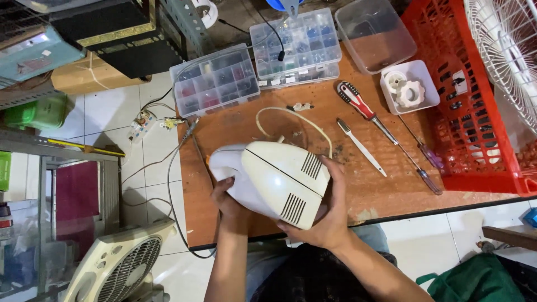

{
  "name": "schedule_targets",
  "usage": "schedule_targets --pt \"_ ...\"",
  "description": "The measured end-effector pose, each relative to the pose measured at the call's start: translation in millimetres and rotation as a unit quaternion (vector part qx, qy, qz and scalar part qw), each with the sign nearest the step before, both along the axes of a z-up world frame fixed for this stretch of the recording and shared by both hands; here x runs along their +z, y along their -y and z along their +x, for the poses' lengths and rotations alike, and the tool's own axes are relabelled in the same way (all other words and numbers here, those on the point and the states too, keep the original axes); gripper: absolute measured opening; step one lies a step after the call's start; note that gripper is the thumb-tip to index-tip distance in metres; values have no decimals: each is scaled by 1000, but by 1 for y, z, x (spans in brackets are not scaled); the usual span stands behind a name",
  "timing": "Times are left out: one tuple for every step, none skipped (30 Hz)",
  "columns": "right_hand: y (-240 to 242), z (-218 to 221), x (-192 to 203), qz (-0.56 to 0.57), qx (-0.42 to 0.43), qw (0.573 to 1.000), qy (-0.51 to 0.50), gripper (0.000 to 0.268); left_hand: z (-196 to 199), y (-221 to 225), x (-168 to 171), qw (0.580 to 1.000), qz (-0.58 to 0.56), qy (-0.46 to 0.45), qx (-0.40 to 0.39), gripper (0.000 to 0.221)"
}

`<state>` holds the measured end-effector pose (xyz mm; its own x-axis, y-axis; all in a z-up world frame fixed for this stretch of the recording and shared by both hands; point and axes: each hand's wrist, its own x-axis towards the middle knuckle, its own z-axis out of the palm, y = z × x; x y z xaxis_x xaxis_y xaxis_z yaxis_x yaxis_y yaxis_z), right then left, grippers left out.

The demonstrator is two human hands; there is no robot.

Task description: The person is reassembling the plastic shell of a hand mixer, aligning the internal components and snapping the two halves of the housing together.

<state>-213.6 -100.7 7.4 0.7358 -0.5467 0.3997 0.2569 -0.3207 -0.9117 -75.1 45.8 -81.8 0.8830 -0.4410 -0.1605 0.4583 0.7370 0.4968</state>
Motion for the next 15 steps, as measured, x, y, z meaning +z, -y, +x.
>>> schedule_targets --pt "5 1 -6 0 1 1000 0 117 -1 1 3 1000 0 0 1 62" --pt "10 1 -11 -1 14 1000 4 122 -2 2 6 995 55 -60 55 71" --pt "14 1 -16 -2 27 1000 7 128 -3 2 10 981 110 -121 107 81" --pt "21 2 -18 -3 27 1000 9 128 -3 0 2 981 108 -119 108 81" --pt "28 2 -19 -27 63 997 -29 127 -2 -3 -7 980 117 -84 137 82" --pt "34 -1 -20 -48 97 992 -71 128 -5 -6 -16 977 128 -52 164 83" --pt "37 0 -23 -47 97 992 -72 128 0 -21 -37 977 129 -53 164 83" --pt "40 2 -25 -41 112 986 -113 130 6 -35 -59 973 170 8 158 82" --pt "43 4 -27 -34 128 979 -153 133 11 -49 -80 963 210 68 151 83" --pt "46 4 -29 -34 129 979 -153 133 11 -45 -71 963 211 68 151 83" --pt "48 5 -31 -39 132 980 -141 127 11 -41 -62 961 200 111 155 85" --pt "51 7 -33 -45 136 981 -127 121 13 -36 -51 956 189 155 159 88" --pt "57 8 -43 -46 138 981 -126 121 14 -35 -38 956 189 156 160 88" --pt "62 6 -54 -41 152 981 -117 120 13 -32 -26 941 213 216 149 86" --pt "67 5 -65 -37 166 979 -108 118 13 -30 -14 921 237 276 138 84"
